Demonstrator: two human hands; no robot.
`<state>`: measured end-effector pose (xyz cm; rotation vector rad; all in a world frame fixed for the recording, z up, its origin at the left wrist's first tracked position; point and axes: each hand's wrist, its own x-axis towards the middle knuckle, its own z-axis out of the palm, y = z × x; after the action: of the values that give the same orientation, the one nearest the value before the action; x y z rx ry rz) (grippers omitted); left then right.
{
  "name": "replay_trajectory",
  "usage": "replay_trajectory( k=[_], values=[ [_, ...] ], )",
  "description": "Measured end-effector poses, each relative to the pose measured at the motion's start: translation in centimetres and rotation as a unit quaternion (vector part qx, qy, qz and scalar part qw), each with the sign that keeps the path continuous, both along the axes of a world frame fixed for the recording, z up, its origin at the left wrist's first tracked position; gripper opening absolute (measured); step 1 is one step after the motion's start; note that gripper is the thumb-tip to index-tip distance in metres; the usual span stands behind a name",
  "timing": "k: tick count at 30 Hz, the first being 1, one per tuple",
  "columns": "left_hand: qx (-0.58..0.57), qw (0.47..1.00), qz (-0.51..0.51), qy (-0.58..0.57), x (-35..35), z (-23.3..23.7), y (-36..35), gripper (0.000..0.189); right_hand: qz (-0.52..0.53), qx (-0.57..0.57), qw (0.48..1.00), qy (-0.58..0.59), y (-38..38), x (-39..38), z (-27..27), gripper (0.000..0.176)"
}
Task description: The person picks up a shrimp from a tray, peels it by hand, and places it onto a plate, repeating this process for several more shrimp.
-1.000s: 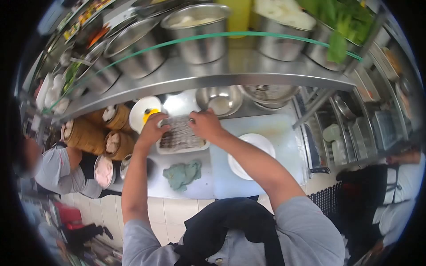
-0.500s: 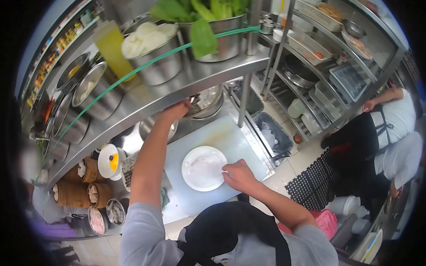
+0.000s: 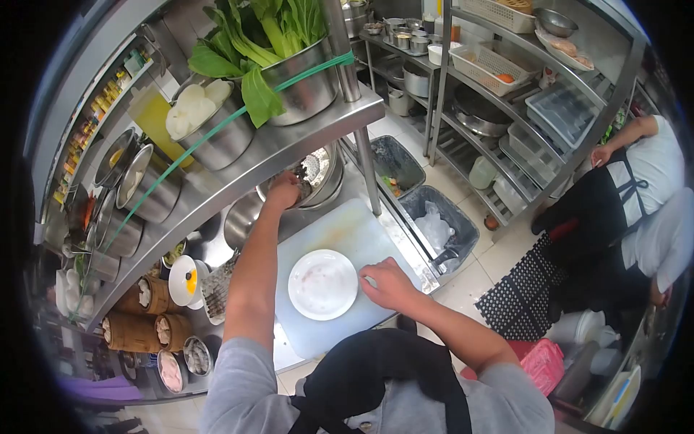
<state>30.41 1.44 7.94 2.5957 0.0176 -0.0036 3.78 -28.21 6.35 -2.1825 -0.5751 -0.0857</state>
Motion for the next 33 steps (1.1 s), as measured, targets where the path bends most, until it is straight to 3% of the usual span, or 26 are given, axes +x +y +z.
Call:
replay_trajectory(
  k=[5,6,7,9,10,15,18,20,23,25,29,33],
  values=[
    [0.123,0.991,-0.012,-0.049,0.0,-0.7,-0.4,0.025,0.033,0.021,0.999,-0.032,1.9,2.4,2.5,0.016],
    [0.163,0.983,-0.081,0.026,0.3,0.0,0.1,0.025,0.032,0.021,0.999,-0.035,1.9,2.4,2.8,0.016],
    [0.162,0.983,-0.081,0.025,-0.2,1.2,-0.3,0.025,0.031,0.016,0.999,-0.034,1.9,2.2,3.0,0.016],
    [0.298,0.944,-0.133,0.055,-1.0,3.0,-0.9,0.028,0.030,0.009,0.999,-0.030,1.7,1.6,2.8,0.016],
    [0.296,0.944,-0.135,0.056,-0.9,3.3,-0.6,0.028,0.017,0.001,1.000,-0.023,1.3,1.1,2.4,0.016],
    [0.215,0.937,-0.211,0.176,-3.6,8.7,-0.2,0.042,-0.027,-0.016,0.999,0.002,-1.2,-1.2,0.1,0.016],
    [0.121,0.937,-0.233,0.229,-2.9,6.3,1.7,0.055,-0.070,-0.036,0.995,0.056,-1.7,-1.6,-0.2,0.018],
    [0.074,0.933,-0.331,0.123,-6.0,9.1,1.6,0.056,-0.059,-0.035,0.996,0.056,-1.7,-0.8,-0.8,0.017],
    [0.008,0.947,-0.248,0.202,-6.9,9.0,1.1,0.071,-0.074,-0.021,0.996,0.055,-0.5,1.2,0.0,0.016],
    [-0.028,0.963,-0.224,0.150,-8.6,8.7,0.7,0.073,-0.065,-0.035,0.996,0.059,0.5,3.1,0.5,0.020],
    [-0.069,0.948,-0.268,0.158,-9.2,6.9,-0.4,0.067,-0.039,-0.019,0.998,0.055,3.8,6.1,1.9,0.025],
    [-0.074,0.943,-0.287,0.149,-10.2,7.1,-1.4,0.062,-0.002,0.023,1.000,-0.001,7.6,10.4,-0.4,0.027]
  ],
)
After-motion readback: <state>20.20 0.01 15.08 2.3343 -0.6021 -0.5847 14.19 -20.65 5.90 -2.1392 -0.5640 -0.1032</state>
